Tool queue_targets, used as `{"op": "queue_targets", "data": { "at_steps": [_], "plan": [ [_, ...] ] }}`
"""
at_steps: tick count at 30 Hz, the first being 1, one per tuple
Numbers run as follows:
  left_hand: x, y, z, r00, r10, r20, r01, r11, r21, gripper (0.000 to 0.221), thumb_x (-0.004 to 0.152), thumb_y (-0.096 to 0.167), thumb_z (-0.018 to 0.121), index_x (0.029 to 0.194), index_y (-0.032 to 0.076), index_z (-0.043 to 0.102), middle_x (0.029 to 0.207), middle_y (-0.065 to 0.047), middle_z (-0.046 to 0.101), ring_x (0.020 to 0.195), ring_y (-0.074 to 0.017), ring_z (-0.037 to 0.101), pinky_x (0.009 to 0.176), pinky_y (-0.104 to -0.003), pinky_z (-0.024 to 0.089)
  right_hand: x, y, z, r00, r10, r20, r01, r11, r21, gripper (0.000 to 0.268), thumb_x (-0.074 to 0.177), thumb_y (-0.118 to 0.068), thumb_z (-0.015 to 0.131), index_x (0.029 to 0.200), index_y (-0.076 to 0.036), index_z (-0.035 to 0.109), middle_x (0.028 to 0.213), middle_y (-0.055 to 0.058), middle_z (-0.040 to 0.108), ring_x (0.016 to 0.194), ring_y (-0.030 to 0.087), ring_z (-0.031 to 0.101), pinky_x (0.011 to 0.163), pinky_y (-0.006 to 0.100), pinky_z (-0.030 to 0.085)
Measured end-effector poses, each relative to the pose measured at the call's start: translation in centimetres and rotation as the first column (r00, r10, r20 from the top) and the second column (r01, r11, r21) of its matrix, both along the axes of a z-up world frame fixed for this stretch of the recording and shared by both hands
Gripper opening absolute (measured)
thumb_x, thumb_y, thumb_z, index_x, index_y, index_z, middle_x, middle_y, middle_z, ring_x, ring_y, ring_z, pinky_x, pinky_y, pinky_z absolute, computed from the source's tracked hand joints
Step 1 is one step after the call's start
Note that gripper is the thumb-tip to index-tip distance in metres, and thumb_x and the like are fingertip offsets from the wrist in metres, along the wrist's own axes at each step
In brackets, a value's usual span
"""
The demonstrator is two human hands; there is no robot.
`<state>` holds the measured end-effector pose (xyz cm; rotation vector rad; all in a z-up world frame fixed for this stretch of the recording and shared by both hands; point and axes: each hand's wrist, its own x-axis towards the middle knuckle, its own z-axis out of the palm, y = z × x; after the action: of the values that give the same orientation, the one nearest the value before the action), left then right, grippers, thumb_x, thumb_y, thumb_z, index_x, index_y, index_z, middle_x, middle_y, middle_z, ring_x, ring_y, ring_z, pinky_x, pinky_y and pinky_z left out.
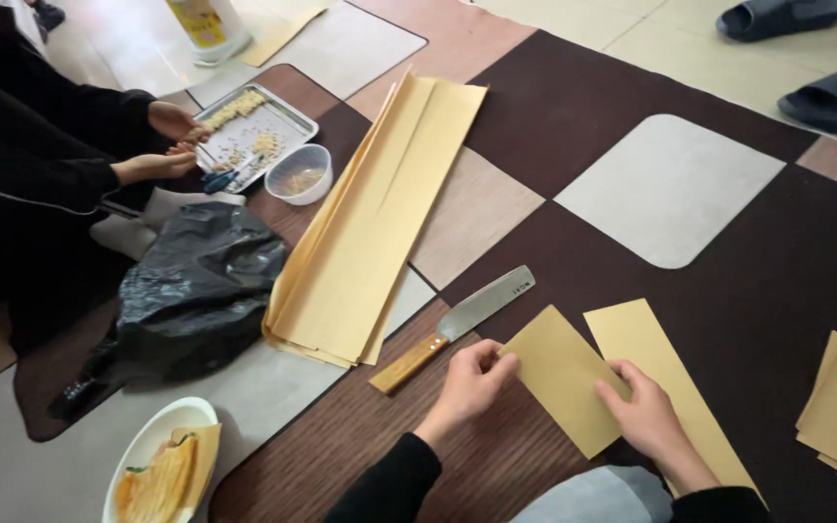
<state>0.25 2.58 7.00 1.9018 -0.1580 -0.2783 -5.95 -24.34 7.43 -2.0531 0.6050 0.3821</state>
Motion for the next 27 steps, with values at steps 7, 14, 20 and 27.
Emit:
{"op": "queue_targets", "data": {
  "at_steps": [7, 14, 20, 27],
  "plan": [
    [0.9, -0.4, 1.0, 0.998, 0.067, 0.012, -0.068, 0.998, 0.020, 0.024, 0.105, 0.030, 0.077, 0.106, 0.006, 0.080, 0.098, -0.001, 0.063, 0.084, -0.0118, 0.058, 0.075, -0.027, 0.053, -1.8, 1.3, 5.3, 0.988, -0.009, -0.155, 0.038, 0.981, 0.188, 0.032, 0.110, -0.011, 0.071, 0.139, 0.000, 0.081, 0.124, 0.023, 0.092, 0.112, 0.032, 0.090, 0.100, 0.043, 0.073],
    [-0.2, -0.6, 5.5, 0.977, -0.008, -0.215, -0.037, 0.978, -0.205, 0.023, 0.112, 0.021, 0.069, 0.117, -0.001, 0.077, 0.100, -0.008, 0.077, 0.088, -0.0134, 0.074, 0.080, -0.027, 0.064, -1.9, 1.8, 4.4, 0.985, -0.084, -0.153, 0.135, 0.921, 0.365, 0.049, 0.104, -0.005, 0.077, 0.150, 0.011, 0.072, 0.116, 0.039, 0.089, 0.096, 0.044, 0.088, 0.080, 0.046, 0.070],
    [0.4, -0.6, 2.4, 0.981, -0.020, -0.195, -0.037, 0.958, -0.284, 0.021, 0.114, 0.019, 0.070, 0.111, -0.001, 0.076, 0.087, -0.007, 0.075, 0.069, -0.0113, 0.068, 0.060, -0.024, 0.055, -1.8, 0.6, 2.0, 0.977, -0.138, -0.163, 0.204, 0.824, 0.528, 0.037, 0.104, 0.000, 0.076, 0.133, 0.023, 0.076, 0.099, 0.042, 0.085, 0.077, 0.045, 0.080, 0.063, 0.044, 0.062],
    [0.7, -1.3, 1.0, 0.980, -0.032, -0.197, -0.038, 0.938, -0.346, 0.020, 0.114, 0.018, 0.070, 0.112, -0.002, 0.075, 0.090, -0.009, 0.077, 0.075, -0.0130, 0.072, 0.065, -0.025, 0.058, -1.8, 0.1, 1.1, 0.978, -0.103, -0.180, 0.182, 0.844, 0.505, 0.038, 0.103, -0.004, 0.081, 0.119, 0.029, 0.072, 0.089, 0.039, 0.081, 0.067, 0.042, 0.077, 0.055, 0.041, 0.059]
  ]
}}
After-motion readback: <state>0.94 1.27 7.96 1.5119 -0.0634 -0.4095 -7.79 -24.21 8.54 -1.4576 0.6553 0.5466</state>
